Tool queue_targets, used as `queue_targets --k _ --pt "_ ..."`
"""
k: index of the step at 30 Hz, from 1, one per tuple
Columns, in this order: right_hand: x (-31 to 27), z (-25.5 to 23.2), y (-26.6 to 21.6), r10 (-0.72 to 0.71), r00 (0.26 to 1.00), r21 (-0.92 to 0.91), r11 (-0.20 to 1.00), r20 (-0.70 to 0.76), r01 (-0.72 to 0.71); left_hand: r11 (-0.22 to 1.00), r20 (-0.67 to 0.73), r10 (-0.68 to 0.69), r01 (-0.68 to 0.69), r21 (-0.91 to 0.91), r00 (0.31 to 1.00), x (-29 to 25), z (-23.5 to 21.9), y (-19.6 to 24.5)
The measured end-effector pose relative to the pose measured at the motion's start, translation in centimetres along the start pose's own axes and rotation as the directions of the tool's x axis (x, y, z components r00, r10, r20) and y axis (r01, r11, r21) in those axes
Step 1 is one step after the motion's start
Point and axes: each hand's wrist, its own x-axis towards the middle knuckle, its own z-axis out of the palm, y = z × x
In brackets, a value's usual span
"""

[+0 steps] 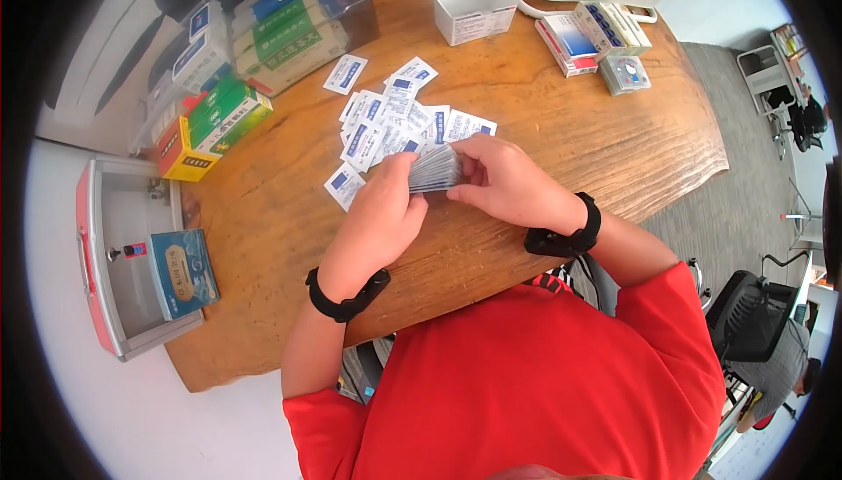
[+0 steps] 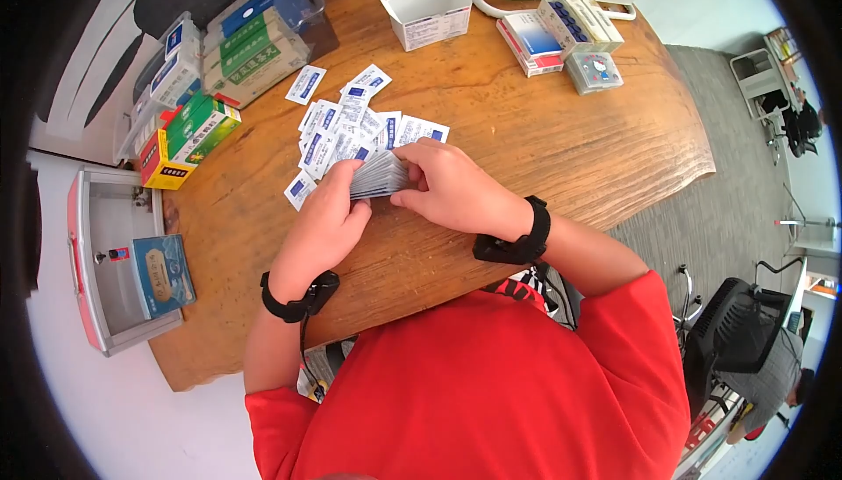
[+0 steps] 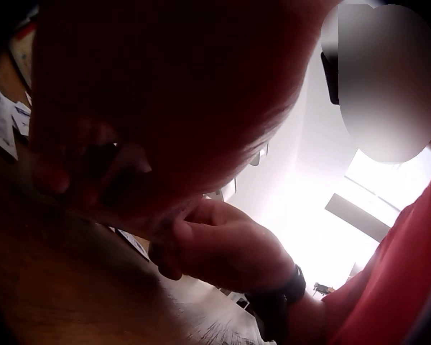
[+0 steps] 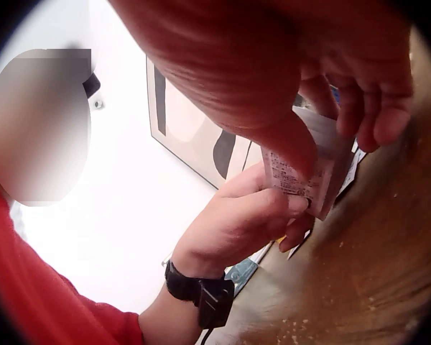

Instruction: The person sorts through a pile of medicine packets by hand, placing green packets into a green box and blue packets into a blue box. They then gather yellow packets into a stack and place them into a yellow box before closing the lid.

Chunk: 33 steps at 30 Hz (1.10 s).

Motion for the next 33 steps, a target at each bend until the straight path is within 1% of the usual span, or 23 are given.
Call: queue_targets --k 2,3,5,6,8,9,11,12,14,15,17,18,19,20,21,24,25,26,27,29,30,32,33 --pt "0.1 0.3 0.2 -0.043 0.999 -0.056 0.998 -0.019 0.042 1.000 -0.009 0.018 -0.018 -0.003 1.000 0.0 0.3 0.3" --pt "0.1 0.5 0.3 -0.044 0.999 -0.056 0.997 -0.019 0.043 0.999 -0.019 0.035 -0.036 -0.006 0.999 -0.1 0.4 0.4" --pt "-0.1 1.1 0.4 -0.099 0.994 -0.130 0.987 -0.047 0.092 1.000 -0.011 0.025 -0.025 -0.006 1.000 0.0 0.5 0.8" --pt "-0.2 1.3 0.3 -0.099 0.994 -0.130 0.987 -0.047 0.092 1.000 -0.003 0.015 -0.015 -0.006 1.000 0.0 0.6 0.9" --pt "-0.4 1.5 0.2 -0.188 0.980 -0.237 0.957 -0.070 0.167 1.000 -0.009 0.013 -0.013 -0.002 1.000 0.0 0.5 1.0" --pt "-0.5 1.6 0.2 -0.189 0.979 -0.237 0.957 -0.070 0.168 1.000 -0.013 0.011 -0.011 0.002 1.000 0.0 0.6 1.0" --pt "-0.5 1.8 0.3 -0.323 0.940 -0.364 0.893 -0.112 0.264 1.000 -0.012 0.007 -0.007 -0.019 1.000 -0.1 0.7 1.2" --pt "-0.5 1.7 0.3 -0.324 0.940 -0.364 0.893 -0.111 0.265 0.999 -0.009 0.003 -0.003 -0.040 1.000 -0.2 0.7 1.2" --pt "-0.3 1.3 0.4 -0.422 0.894 -0.350 0.868 -0.151 0.351 0.999 -0.008 0.015 -0.015 -0.038 1.000 -0.4 0.8 1.0" --pt "-0.3 1.2 0.4 -0.422 0.894 -0.350 0.868 -0.150 0.351 0.999 -0.006 0.028 -0.028 -0.036 1.000 -0.5 0.8 1.0" --pt "-0.4 1.0 0.3 -0.196 0.978 -0.088 0.978 -0.066 0.190 0.998 -0.008 0.052 -0.053 -0.030 0.999 -0.6 0.7 1.0" --pt "-0.4 0.9 0.1 -0.196 0.979 -0.089 0.978 -0.065 0.190 0.997 -0.010 0.078 -0.078 -0.023 0.997 -0.7 0.6 1.0" --pt "-0.3 0.8 -0.1 -0.133 0.991 0.015 0.991 -0.026 0.133 0.997 -0.010 0.078 -0.079 -0.023 0.997 -0.7 0.5 1.2" --pt "-0.3 0.8 -0.3 -0.074 0.997 0.116 0.991 0.019 0.071 0.998 0.022 0.048 -0.048 -0.031 0.999 -0.8 0.2 1.5" --pt "-0.2 0.8 -0.4 -0.074 0.997 0.116 0.991 0.018 0.071 0.999 0.054 0.019 -0.016 -0.038 0.998 -0.8 0.0 1.8" --pt "-0.3 0.7 -0.5 -0.101 0.995 0.106 0.990 0.026 0.097 0.996 0.079 0.035 -0.028 -0.090 0.996 -0.8 -0.5 2.0" --pt "-0.3 0.8 -0.5 -0.151 0.988 0.113 0.982 0.018 0.148 0.995 0.079 0.036 -0.029 -0.091 0.996 -0.8 -0.6 2.1" --pt "-0.3 0.8 -0.5 -0.202 0.979 0.119 0.973 0.010 0.199 0.994 0.093 0.007 0.003 -0.109 0.996 -0.7 -0.8 2.3" --pt "-0.2 1.1 -0.3 -0.202 0.979 0.119 0.973 0.010 0.200 0.991 0.107 -0.021 0.034 -0.127 0.994 -0.7 -0.9 2.4" --pt "0.0 1.6 0.2 -0.328 0.944 0.134 0.935 -0.025 0.328 0.990 0.104 -0.028 0.042 -0.137 0.994 -0.7 -1.0 2.4" --pt "0.0 1.6 0.2 -0.331 0.943 0.128 0.935 -0.028 0.331 0.988 0.100 -0.032 0.046 -0.146 0.994 -0.5 -1.1 2.4" --pt "0.0 1.5 0.0 -0.217 0.976 0.230 0.949 -0.015 0.215 0.989 0.070 -0.005 0.015 -0.149 0.998 -0.3 -0.8 1.9" --pt "0.1 1.3 -0.1 -0.220 0.975 0.225 0.949 -0.019 0.219 0.988 0.042 0.015 -0.008 -0.152 0.999 -0.2 -0.7 1.8"
